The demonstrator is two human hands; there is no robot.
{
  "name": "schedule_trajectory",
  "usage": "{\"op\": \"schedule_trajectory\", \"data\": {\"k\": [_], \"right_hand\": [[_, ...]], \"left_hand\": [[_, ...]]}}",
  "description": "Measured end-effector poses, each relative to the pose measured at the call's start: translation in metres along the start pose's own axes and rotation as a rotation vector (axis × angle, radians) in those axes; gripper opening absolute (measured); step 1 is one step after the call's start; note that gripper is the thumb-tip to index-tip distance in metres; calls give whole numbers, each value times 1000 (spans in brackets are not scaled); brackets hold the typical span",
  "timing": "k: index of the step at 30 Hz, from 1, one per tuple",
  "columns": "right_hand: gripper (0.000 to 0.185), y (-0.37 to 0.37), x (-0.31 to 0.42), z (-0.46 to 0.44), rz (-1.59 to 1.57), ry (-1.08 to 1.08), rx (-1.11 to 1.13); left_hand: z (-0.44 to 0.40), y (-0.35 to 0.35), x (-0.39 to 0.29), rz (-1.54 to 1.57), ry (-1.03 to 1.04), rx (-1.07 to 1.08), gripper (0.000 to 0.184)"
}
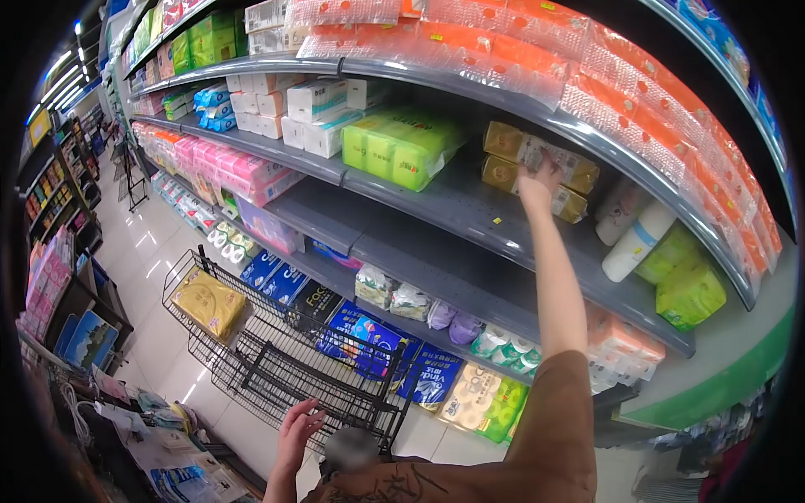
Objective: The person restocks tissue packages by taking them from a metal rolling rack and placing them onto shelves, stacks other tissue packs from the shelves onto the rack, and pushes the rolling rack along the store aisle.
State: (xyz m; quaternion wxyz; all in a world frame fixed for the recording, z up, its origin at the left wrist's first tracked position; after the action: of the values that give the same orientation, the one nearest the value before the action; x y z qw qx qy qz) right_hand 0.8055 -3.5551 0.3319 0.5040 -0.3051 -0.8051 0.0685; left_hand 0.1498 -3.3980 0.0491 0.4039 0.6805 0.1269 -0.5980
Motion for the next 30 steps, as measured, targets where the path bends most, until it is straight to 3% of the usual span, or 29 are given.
{"op": "schedule_trajectory", "data": {"k": [2, 5, 7, 10, 11, 12, 14, 15, 16, 18, 20, 23, 27, 30], "right_hand": [[66, 22, -20, -40, 315, -123, -19], [62, 33, -47, -81, 232, -132, 112], [58, 28, -31, -46, 374, -192, 44], [39, -18, 32, 98, 51, -459, 60], [34, -28, 45, 156, -33, -522, 123], [32, -35, 51, 216, -189, -451, 286], [27, -46, 31, 329, -270, -519, 493], [28, -51, -3, 382, -249, -420, 609], [28, -64, -12, 435, -136, -543, 616], [26, -87, -34, 505, -55, -436, 671], [21, -102, -65, 553, -268, 226, 780], [16, -117, -51, 598, -328, 361, 800], [12, -121, -21, 616, -199, 300, 857], [13, -134, -12, 625, -178, 315, 766]], "left_hand": [[8, -24, 5, -22, -20, -100, 38], [19, -51, 3, -112, -63, -214, 37], [20, -72, 17, -97, -59, -231, 38], [14, -118, 30, -100, -41, -360, 40], [9, -140, 34, -96, -22, -398, 41], [3, -156, 28, -101, -20, -449, 42], [-16, -193, 15, -214, 14, -533, 45], [-30, -210, 4, -299, 39, -545, 46], [-45, -231, -4, -322, 77, -567, 42], [-85, -265, -23, -370, 82, -602, 38], [-129, -276, -53, -450, 93, -583, 40], [-196, -275, -86, -553, 68, -561, 47], [-258, -351, -40, -865, 10, -593, 45], [-280, -370, -26, -806, 98, -537, 38]]}}
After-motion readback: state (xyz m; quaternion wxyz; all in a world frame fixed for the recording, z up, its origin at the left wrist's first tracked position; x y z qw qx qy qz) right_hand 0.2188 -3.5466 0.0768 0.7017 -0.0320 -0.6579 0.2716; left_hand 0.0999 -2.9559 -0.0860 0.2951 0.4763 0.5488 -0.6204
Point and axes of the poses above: each hand's wrist, its own z-axis away from the middle knuckle, its own y-axis out of the palm, x = y × z, the point moved 6 cm from there along -z, towards the middle knuckle, and after that the axes turned 14 degrees about y, right-handed, at the moved point
